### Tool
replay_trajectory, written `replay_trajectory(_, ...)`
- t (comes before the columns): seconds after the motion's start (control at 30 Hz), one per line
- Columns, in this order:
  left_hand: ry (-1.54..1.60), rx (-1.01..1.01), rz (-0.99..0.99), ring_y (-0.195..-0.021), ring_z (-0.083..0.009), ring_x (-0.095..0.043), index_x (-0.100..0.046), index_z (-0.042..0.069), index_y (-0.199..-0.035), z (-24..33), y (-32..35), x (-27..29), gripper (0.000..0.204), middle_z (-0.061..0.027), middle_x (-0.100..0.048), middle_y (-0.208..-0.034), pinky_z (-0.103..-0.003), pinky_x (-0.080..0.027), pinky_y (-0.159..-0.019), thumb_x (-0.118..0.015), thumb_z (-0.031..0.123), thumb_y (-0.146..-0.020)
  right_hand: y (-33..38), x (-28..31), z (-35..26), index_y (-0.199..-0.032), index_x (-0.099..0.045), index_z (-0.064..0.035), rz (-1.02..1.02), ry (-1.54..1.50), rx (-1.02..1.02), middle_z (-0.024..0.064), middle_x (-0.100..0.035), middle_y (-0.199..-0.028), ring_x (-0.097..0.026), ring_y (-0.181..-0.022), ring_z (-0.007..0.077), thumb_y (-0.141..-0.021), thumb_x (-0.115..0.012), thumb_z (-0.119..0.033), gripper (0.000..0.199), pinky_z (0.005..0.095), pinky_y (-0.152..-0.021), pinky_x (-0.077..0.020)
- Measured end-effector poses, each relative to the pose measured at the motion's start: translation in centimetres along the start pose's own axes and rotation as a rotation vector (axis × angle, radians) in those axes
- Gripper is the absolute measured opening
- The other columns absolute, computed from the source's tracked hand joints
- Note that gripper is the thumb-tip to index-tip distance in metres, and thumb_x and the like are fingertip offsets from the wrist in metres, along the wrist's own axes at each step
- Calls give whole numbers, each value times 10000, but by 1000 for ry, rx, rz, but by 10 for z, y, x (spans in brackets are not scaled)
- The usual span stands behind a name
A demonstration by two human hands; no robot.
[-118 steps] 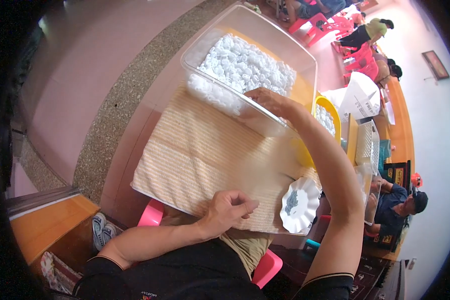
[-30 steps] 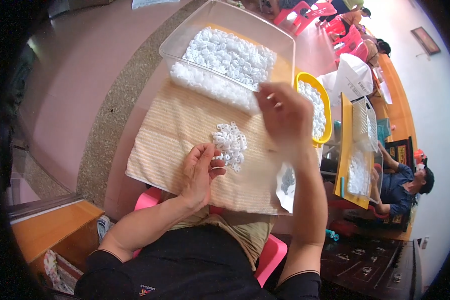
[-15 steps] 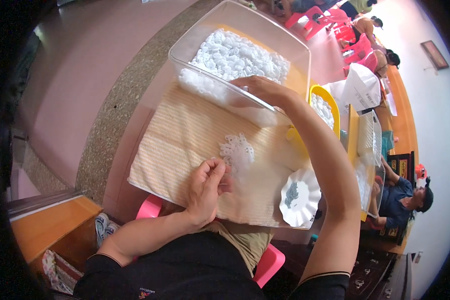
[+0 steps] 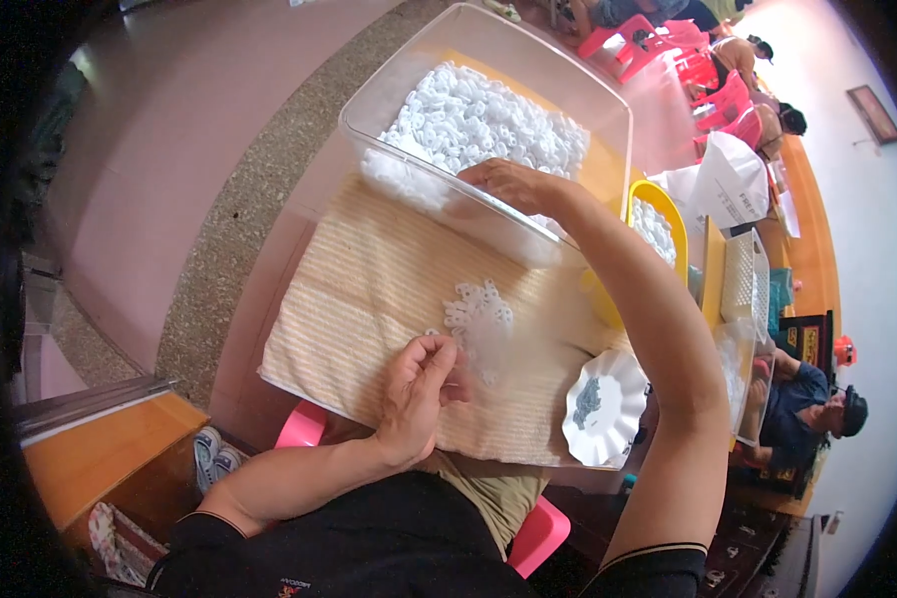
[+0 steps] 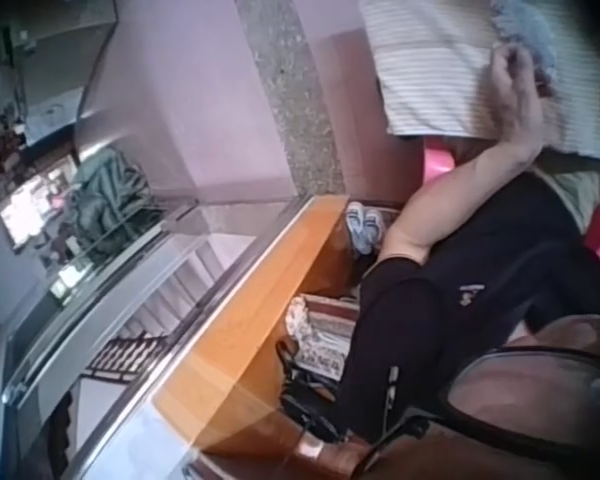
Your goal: Assembling small white plastic components by hand at a workbench.
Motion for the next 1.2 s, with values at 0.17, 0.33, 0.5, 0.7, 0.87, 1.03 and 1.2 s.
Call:
replay_trajectory(0.17,-10,-12,10,-706,-82,-572,-530,33,-1019,0,-1,3,230,-52,-592,-914,-225,-508,-630,-526,257,-969,-4,-10,9,-993,-652,-37,41,-114,-327,143,-640,-935,-599,-859,288,-879,-596,-159,176,365,-757,-473)
replay_trajectory(0.33,-4,-34,-18,-703,-85,-568,-534,34,-1002,2,-2,2,230,-45,-582,-889,-231,-505,-633,-521,261,-970,3,0,1,-893,-641,3,234,-130,-510,118,-606,-721,-541,-695,151,-885,-605,-312,317,345,-630,-445)
replay_trajectory(0.5,-28,-45,-27,-704,-91,-564,-535,28,-995,3,-3,2,243,-46,-578,-885,-233,-506,-639,-521,269,-969,10,15,-13,-848,-622,22,368,-12,-661,124,-574,-663,-531,-639,165,-894,-594,-354,380,363,-601,-443)
replay_trajectory(0.7,-47,-80,-43,-716,-94,-569,-538,24,-998,4,-4,3,251,-50,-589,-885,-234,-508,-640,-521,273,-968,17,26,-34,-786,-581,29,507,-117,-696,113,-516,-605,-498,-607,150,-876,-625,-380,421,357,-573,-428)
replay_trajectory(0.87,-58,-94,-47,-720,-94,-574,-540,25,-996,4,-5,3,248,-52,-599,-879,-233,-510,-637,-519,271,-969,33,37,-53,-820,-604,-45,667,-175,-706,-25,-442,-559,-422,-469,40,-893,-604,-415,377,224,-381,-314)
replay_trajectory(1.03,-52,-97,-22,-706,-95,-581,-538,37,-977,6,-6,1,220,-47,-600,-874,-234,-516,-615,-527,256,-965,53,54,-93,-898,-602,-59,781,-247,-690,-50,-442,-589,-394,-467,28,-907,-592,-409,350,205,-389,-291)
replay_trajectory(1.2,-2,-90,-27,-718,-101,-582,-560,69,-962,3,-9,3,170,-32,-609,-876,-244,-514,-628,-584,234,-932,69,44,-149,-891,-635,-22,888,-307,-689,-45,-496,-613,-433,-546,15,-904,-634,-325,303,208,-457,-322)
Point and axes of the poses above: each hand's wrist, its own y-axis away from the middle knuckle, its own x-axis out of the back of the hand, z = x × y, the point moved 3 cm from there along -y, towards the middle knuckle
